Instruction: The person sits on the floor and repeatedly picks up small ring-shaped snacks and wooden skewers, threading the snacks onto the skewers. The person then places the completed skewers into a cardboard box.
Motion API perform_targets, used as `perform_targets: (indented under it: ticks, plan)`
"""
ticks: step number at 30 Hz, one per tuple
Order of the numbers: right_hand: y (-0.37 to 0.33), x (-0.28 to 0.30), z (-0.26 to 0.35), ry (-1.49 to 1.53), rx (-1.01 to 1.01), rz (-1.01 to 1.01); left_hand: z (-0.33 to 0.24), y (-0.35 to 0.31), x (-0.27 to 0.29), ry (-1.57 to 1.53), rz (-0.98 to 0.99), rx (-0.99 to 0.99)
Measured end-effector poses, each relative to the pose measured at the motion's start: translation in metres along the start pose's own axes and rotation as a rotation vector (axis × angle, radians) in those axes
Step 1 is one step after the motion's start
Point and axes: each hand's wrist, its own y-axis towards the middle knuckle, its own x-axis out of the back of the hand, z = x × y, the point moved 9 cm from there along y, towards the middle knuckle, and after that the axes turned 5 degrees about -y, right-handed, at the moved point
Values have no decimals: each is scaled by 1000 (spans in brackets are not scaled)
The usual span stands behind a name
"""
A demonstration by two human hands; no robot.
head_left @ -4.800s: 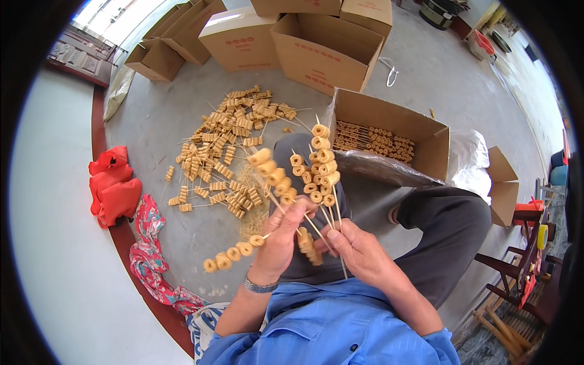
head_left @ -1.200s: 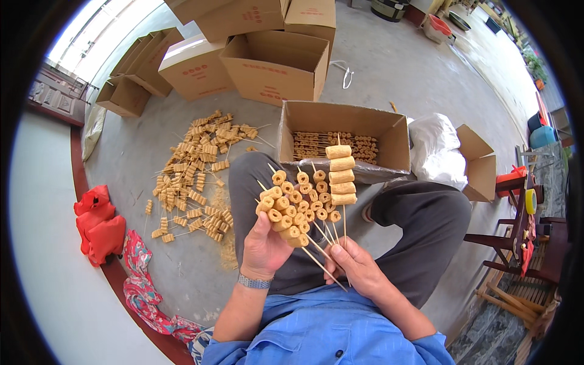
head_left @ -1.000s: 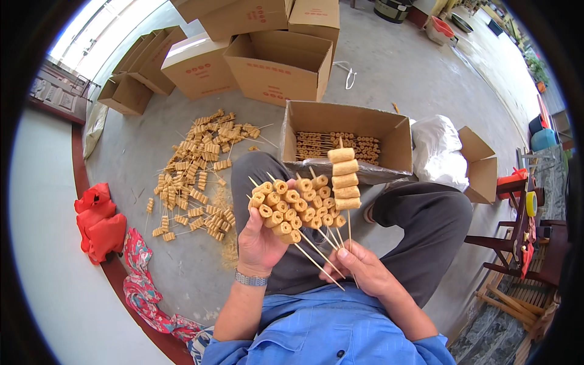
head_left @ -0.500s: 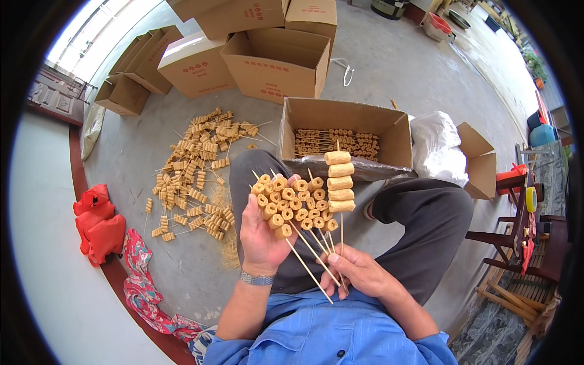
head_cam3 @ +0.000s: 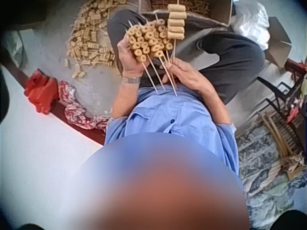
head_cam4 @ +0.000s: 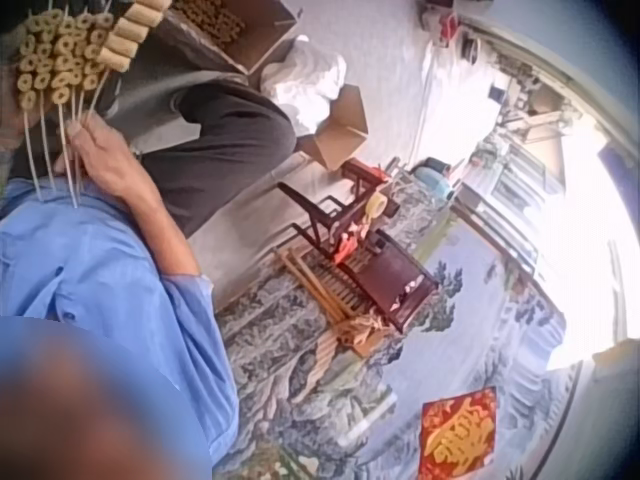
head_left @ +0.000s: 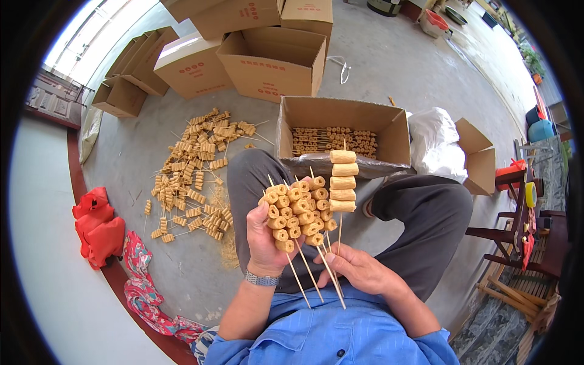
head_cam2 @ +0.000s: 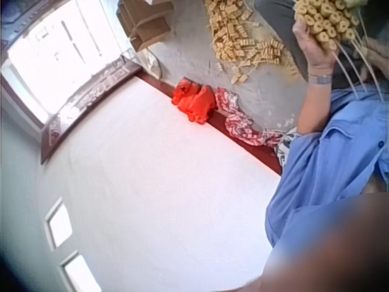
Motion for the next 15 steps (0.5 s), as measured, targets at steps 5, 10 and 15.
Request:
perform_targets:
  ticks: [5,10,15]
  plan:
    - [-2,-6,-6,86,-109,96,3,-3,2,-80,11,-23]
    - [2,-2,0,-36,-91,-6,10,-3,-3,-77,105,28]
    - [-9,16,23,-286,33,-211,7,-3,3,-157,21,7]
